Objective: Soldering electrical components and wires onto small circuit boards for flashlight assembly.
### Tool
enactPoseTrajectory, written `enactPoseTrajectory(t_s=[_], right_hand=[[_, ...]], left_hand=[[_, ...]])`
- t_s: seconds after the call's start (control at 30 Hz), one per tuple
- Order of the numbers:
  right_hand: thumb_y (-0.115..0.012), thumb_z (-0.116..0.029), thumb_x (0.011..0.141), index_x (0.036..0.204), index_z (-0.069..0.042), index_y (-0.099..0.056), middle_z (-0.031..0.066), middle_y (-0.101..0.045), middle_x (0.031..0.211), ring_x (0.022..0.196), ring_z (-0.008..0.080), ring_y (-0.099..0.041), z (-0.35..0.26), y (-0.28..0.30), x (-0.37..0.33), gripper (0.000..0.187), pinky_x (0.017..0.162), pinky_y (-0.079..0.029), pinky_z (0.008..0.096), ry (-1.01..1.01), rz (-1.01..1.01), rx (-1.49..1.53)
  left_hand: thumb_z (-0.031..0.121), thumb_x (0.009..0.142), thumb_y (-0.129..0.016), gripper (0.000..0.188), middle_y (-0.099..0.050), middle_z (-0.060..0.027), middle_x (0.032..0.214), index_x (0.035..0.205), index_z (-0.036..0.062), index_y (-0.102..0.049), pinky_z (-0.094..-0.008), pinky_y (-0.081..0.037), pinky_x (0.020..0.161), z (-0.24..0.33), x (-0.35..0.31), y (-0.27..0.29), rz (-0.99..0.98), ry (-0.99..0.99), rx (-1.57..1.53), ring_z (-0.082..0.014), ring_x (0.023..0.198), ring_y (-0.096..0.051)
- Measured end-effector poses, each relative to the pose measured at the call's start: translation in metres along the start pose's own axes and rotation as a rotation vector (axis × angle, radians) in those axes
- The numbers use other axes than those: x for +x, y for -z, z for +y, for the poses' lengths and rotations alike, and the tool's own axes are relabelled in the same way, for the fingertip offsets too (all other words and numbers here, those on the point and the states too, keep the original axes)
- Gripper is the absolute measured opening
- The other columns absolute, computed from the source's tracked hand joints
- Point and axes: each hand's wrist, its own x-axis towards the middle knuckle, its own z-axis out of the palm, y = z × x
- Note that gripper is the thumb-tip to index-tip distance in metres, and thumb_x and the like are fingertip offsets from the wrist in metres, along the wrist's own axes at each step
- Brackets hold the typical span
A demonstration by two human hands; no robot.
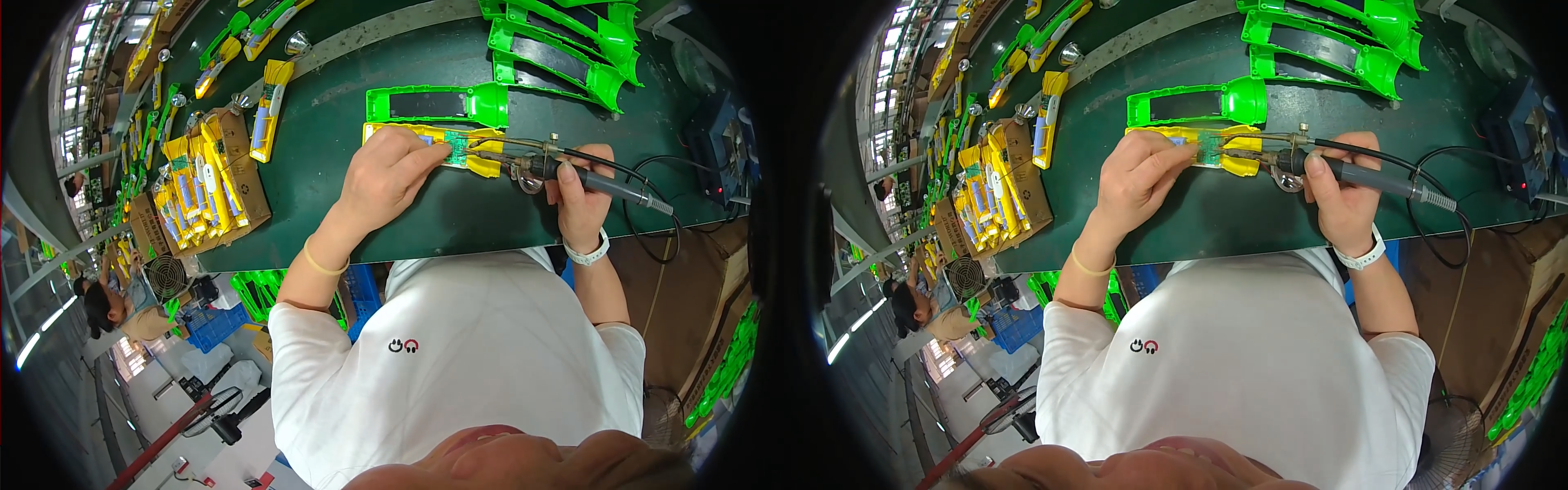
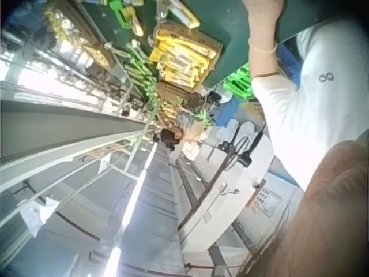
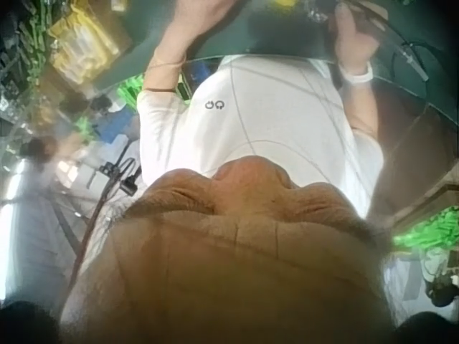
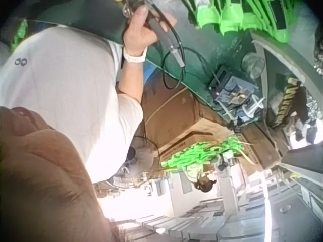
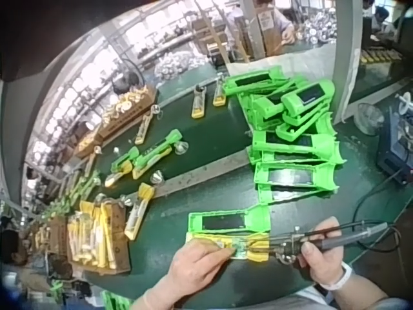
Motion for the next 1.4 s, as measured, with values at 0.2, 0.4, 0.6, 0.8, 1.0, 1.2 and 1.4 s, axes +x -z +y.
enactPoseTrajectory(t_s=[0.2, 0.4, 0.6, 0.8, 1.0, 1.2, 1.4], right_hand=[[-0.059, -0.004, 0.082, 0.092, -0.005, -0.037, 0.0042, -0.050, 0.069, 0.050, 0.0063, -0.044, 0.002, 0.001, 0.000, 0.024, 0.043, -0.037, 0.0200, -0.007, -0.018, -0.015], [-0.060, -0.005, 0.082, 0.091, -0.004, -0.038, 0.0031, -0.050, 0.069, 0.052, 0.0046, -0.044, 0.005, 0.001, 0.000, 0.024, 0.045, -0.037, 0.0184, -0.025, -0.068, -0.033], [-0.061, -0.005, 0.082, 0.091, -0.004, -0.038, 0.0037, -0.052, 0.073, 0.056, 0.0049, -0.048, 0.004, -0.003, 0.002, 0.024, 0.048, -0.038, 0.0177, -0.070, -0.095, -0.083], [-0.057, -0.012, 0.085, 0.094, -0.006, -0.037, 0.0040, -0.049, 0.069, 0.048, 0.0078, -0.046, -0.001, 0.001, 0.002, 0.022, 0.041, -0.035, 0.0198, -0.001, 0.010, 0.065], [-0.054, -0.016, 0.087, 0.095, -0.006, -0.037, 0.0068, -0.050, 0.069, 0.048, 0.0104, -0.045, -0.006, 0.003, 0.003, 0.021, 0.043, -0.037, 0.0214, 0.036, 0.124, 0.121], [-0.053, -0.014, 0.086, 0.094, -0.004, -0.039, 0.0079, -0.048, 0.067, 0.047, 0.0122, -0.045, -0.017, 0.012, 0.006, 0.019, 0.044, -0.038, 0.0222, 0.119, 0.222, 0.120], [-0.049, -0.015, 0.088, 0.093, -0.004, -0.041, 0.0093, -0.047, 0.065, 0.045, 0.0137, -0.043, -0.027, 0.014, 0.022, 0.015, 0.044, -0.038, 0.0231, 0.194, 0.249, 0.145]], left_hand=[[-0.002, 0.059, -0.068, 0.027, -0.054, -0.0032, 0.074, 0.084, 0.0077, -0.064, -0.0302, -0.047, 0.060, 0.003, 0.007, 0.006, -0.114, -0.047, 0.088, -0.0200, 0.071, -0.055], [0.000, 0.059, -0.067, 0.027, -0.053, -0.0025, 0.075, 0.084, 0.0086, -0.065, -0.0293, -0.047, 0.059, 0.005, 0.011, 0.007, -0.201, -0.050, 0.152, -0.0191, 0.071, -0.055], [0.002, 0.061, -0.066, 0.024, -0.054, -0.0028, 0.077, 0.084, 0.0088, -0.065, -0.0291, -0.048, 0.058, 0.004, 0.012, 0.010, -0.259, -0.101, 0.169, -0.0192, 0.072, -0.055], [0.004, 0.063, -0.066, 0.022, -0.054, -0.0031, 0.077, 0.084, 0.0091, -0.065, -0.0292, -0.049, 0.058, 0.005, 0.011, 0.010, -0.276, -0.122, 0.207, -0.0196, 0.073, -0.055], [0.003, 0.062, -0.067, 0.023, -0.055, -0.0035, 0.078, 0.084, 0.0087, -0.064, -0.0296, -0.049, 0.060, 0.005, 0.011, 0.009, -0.268, -0.122, 0.216, -0.0201, 0.073, -0.055], [0.004, 0.064, -0.069, 0.021, -0.055, -0.0045, 0.077, 0.084, 0.0075, -0.064, -0.0311, -0.047, 0.062, 0.002, 0.017, 0.009, -0.221, -0.036, 0.070, -0.0208, 0.073, -0.055], [0.012, 0.070, -0.068, 0.018, -0.058, -0.0097, 0.082, 0.085, 0.0057, -0.063, -0.0354, -0.044, 0.071, 0.017, 0.055, -0.032, -0.129, -0.079, 0.048, -0.0259, 0.079, -0.053]])
